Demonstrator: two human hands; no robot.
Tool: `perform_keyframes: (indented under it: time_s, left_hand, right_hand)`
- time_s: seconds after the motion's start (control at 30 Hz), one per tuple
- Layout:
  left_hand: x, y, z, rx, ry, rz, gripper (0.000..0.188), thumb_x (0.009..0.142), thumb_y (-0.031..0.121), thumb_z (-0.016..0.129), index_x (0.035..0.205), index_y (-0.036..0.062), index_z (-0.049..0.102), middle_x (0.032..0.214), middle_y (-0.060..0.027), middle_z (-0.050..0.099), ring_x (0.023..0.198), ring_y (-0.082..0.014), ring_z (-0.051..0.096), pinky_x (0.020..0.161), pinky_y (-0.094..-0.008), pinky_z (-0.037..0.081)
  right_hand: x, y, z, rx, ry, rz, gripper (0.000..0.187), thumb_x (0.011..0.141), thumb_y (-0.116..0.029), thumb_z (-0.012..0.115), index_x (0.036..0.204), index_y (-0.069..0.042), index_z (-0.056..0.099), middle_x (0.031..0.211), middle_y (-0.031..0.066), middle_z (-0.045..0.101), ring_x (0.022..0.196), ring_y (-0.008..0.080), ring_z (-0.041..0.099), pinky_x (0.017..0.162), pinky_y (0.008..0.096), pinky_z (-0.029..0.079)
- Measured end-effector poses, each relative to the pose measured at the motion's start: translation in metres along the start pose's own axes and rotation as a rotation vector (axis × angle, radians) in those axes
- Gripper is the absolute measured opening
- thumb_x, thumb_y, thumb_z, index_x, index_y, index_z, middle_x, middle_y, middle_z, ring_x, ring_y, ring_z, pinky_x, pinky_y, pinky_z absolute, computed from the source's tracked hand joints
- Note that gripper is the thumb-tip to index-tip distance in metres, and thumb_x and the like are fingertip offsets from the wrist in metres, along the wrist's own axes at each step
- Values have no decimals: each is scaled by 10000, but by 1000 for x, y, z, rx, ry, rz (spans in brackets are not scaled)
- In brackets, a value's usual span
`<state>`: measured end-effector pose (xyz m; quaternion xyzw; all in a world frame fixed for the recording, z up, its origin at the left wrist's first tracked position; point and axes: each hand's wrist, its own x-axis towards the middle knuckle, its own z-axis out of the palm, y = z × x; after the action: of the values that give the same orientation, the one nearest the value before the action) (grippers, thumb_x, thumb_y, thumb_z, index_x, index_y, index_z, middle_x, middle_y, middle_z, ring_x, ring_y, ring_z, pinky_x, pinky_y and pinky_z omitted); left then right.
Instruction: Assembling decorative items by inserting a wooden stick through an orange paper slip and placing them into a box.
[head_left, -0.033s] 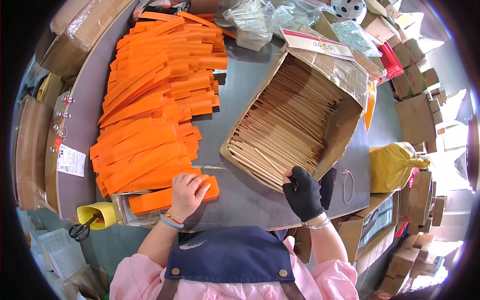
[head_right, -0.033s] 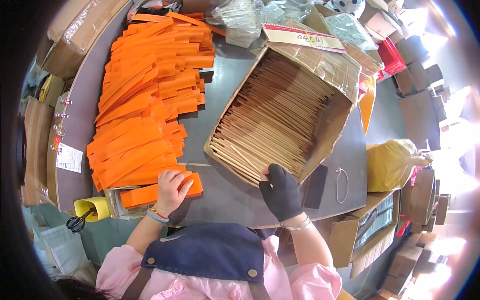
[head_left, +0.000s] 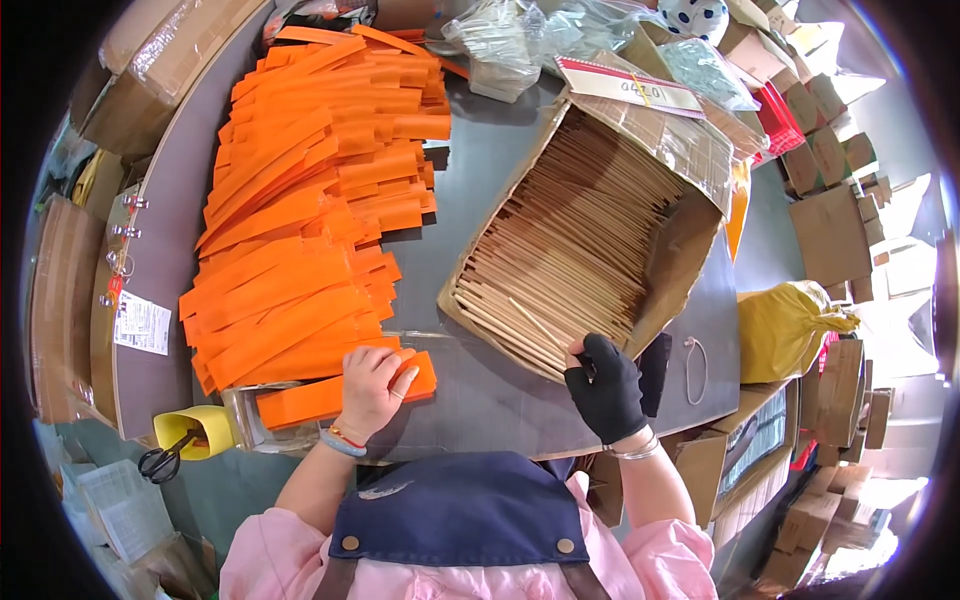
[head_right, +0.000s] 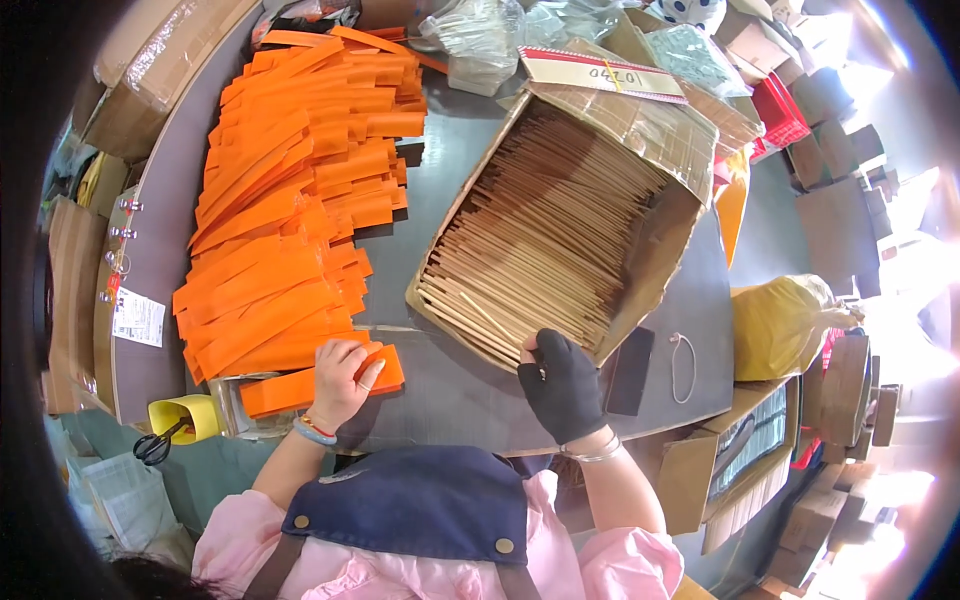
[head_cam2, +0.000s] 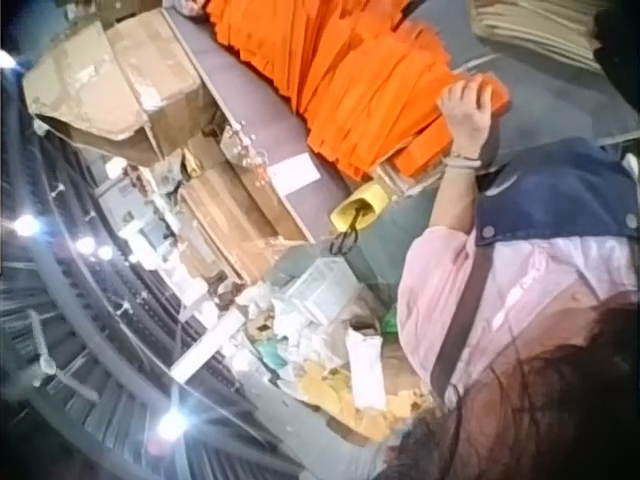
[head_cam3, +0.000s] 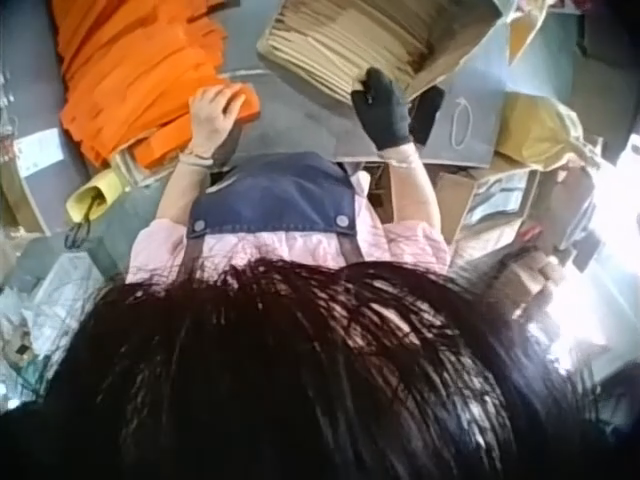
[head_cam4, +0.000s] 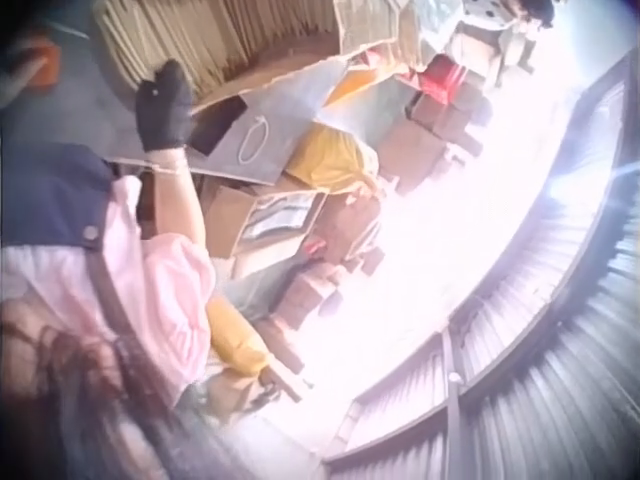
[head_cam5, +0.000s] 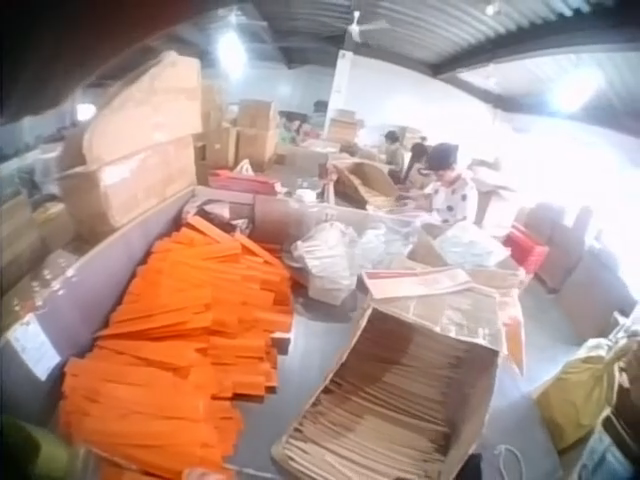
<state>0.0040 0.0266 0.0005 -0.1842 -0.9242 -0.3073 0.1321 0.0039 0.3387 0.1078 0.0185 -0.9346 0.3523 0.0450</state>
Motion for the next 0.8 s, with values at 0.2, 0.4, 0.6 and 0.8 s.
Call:
perform_keyframes:
  time_s: [0.2,0.4,0.6,0.8]
  left_hand:
    - [-1,-2,3,32,24,24,228,831,244,739,1017,114,720,907,-24,616,883,-235,561,789,-379,410]
    - [-2,-4,5,47,33,57,245,833,245,738,1032,104,719,918,-42,617,890,-244,559,781,-385,405]
    - [1,1,-2,-18,-22,39,300,798,230,766,1051,76,715,944,-66,611,926,-265,558,824,-388,413]
    - [8,-4,-18,-104,-213,5,370,756,204,801,1080,50,706,979,-92,606,977,-292,564,893,-391,446]
  right_hand:
    - [-23,2,-8,-12,117,-31,102,831,-10,671,916,-31,620,756,108,639,683,211,662,639,299,509]
    - [-79,28,-18,-50,205,43,139,862,-7,646,999,-31,652,834,134,649,750,252,665,665,328,505]
    - [-289,126,-6,-246,339,441,114,933,-98,598,1020,-34,634,969,153,647,925,337,627,803,382,495]
    - [-276,123,6,-312,459,528,373,804,-29,651,1175,-65,619,1103,165,639,1018,358,603,897,429,489]
